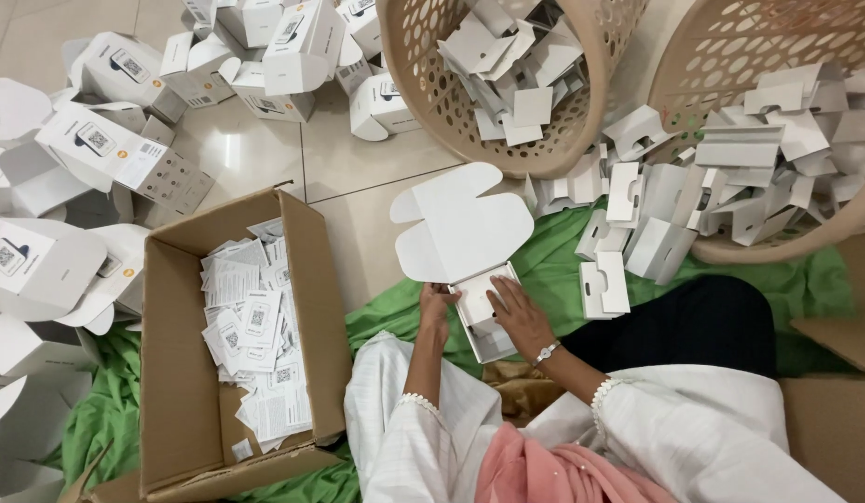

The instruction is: The person puts instruction manuals into product boxes and packs them into larger containers.

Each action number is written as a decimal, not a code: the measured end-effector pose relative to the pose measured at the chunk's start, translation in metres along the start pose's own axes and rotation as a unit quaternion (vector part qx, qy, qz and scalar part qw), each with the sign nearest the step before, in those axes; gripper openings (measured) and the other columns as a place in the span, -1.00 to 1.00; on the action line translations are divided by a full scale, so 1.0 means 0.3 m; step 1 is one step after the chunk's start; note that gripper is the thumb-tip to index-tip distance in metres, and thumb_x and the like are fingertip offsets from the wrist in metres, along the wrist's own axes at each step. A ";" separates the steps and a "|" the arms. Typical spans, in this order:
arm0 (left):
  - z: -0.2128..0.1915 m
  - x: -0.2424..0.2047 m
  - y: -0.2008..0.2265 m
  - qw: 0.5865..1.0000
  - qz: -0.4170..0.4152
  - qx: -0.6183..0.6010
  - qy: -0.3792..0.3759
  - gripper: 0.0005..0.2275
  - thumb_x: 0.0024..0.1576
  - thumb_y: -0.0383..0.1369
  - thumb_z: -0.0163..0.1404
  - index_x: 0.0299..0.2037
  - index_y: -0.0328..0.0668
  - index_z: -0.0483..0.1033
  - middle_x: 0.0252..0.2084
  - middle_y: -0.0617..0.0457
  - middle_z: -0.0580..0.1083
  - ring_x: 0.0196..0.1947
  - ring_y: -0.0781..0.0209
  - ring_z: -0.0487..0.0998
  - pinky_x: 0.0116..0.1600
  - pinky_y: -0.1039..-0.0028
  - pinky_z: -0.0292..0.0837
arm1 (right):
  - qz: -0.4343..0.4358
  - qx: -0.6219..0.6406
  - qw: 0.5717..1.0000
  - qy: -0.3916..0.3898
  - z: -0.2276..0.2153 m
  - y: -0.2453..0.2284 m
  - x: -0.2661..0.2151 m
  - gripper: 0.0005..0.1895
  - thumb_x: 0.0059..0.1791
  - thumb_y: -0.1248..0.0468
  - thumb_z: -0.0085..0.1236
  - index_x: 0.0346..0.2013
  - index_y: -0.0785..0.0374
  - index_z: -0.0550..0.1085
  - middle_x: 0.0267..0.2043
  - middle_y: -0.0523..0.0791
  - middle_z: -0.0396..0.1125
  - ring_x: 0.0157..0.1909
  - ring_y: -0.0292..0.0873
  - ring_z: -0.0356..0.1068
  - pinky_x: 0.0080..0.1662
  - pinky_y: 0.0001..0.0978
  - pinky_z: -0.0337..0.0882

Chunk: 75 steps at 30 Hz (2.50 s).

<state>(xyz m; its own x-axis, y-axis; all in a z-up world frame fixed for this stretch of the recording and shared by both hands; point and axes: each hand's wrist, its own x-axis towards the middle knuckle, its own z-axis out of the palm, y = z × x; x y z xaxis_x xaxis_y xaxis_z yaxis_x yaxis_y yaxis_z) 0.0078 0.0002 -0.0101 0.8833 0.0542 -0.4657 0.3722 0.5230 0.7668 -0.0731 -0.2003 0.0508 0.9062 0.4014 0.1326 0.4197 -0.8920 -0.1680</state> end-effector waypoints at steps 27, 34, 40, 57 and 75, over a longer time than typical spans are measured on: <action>0.006 -0.243 0.248 0.924 0.241 0.284 -0.090 -0.65 0.16 -0.40 -0.02 0.17 -0.17 0.54 0.08 0.04 0.59 0.05 0.26 0.57 0.12 0.51 0.44 | -0.015 0.040 0.997 -0.060 -0.128 0.025 0.024 -0.36 0.00 0.15 0.17 0.32 0.23 0.22 0.39 0.06 0.14 0.46 0.14 0.02 0.40 -0.09 0.06; 0.029 -0.258 0.215 0.912 0.247 0.328 -0.016 -0.65 0.29 -0.27 0.02 0.18 -0.35 0.51 0.10 -0.12 0.58 0.09 0.21 0.55 0.17 0.42 0.40 | 0.176 0.253 0.912 0.269 -0.146 0.234 0.011 -0.37 -0.03 0.25 0.31 0.24 0.35 0.25 0.22 0.11 0.21 0.23 0.15 0.29 0.17 -0.06 0.37; 0.096 -0.350 0.291 0.922 0.167 0.345 -0.044 -0.55 0.21 -0.23 0.13 0.26 -0.26 0.44 0.18 -0.15 0.53 0.22 0.07 0.50 0.18 0.31 0.44 | 0.166 0.333 0.914 0.159 -0.265 0.332 0.109 -0.41 -0.02 0.16 0.31 0.25 0.29 0.38 0.10 0.08 0.43 0.09 0.03 0.48 0.02 -0.19 0.49; 0.124 -0.509 0.298 0.924 0.148 0.335 -0.108 -0.42 0.14 -0.47 0.18 0.39 0.03 0.30 0.39 0.09 0.34 0.42 0.12 0.24 0.32 0.29 0.31 | 0.114 0.332 0.936 -0.012 -0.295 0.238 0.028 -0.50 -0.16 0.25 0.34 0.06 0.25 0.51 -0.26 0.00 0.57 -0.25 -0.13 0.60 -0.16 -0.33 0.57; 0.065 -0.559 0.178 0.959 0.098 0.222 -0.145 -0.36 0.11 -0.39 0.08 0.43 0.18 0.15 0.53 0.08 0.13 0.45 0.09 0.23 0.39 0.25 0.29 | 0.083 0.301 0.950 0.031 0.037 0.430 -0.078 -0.54 -0.19 0.27 0.39 -0.01 0.31 0.57 -0.03 0.04 0.53 -0.02 -0.02 0.54 -0.04 -0.23 0.52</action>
<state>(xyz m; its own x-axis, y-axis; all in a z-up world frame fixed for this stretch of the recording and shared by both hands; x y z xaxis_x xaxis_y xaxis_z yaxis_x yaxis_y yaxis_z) -0.1148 0.0024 0.1176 0.9667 -0.1592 -0.2004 0.2191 0.1098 0.9695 -0.0397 -0.3224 0.0151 0.9656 0.2360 0.1096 0.2413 -0.6544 -0.7166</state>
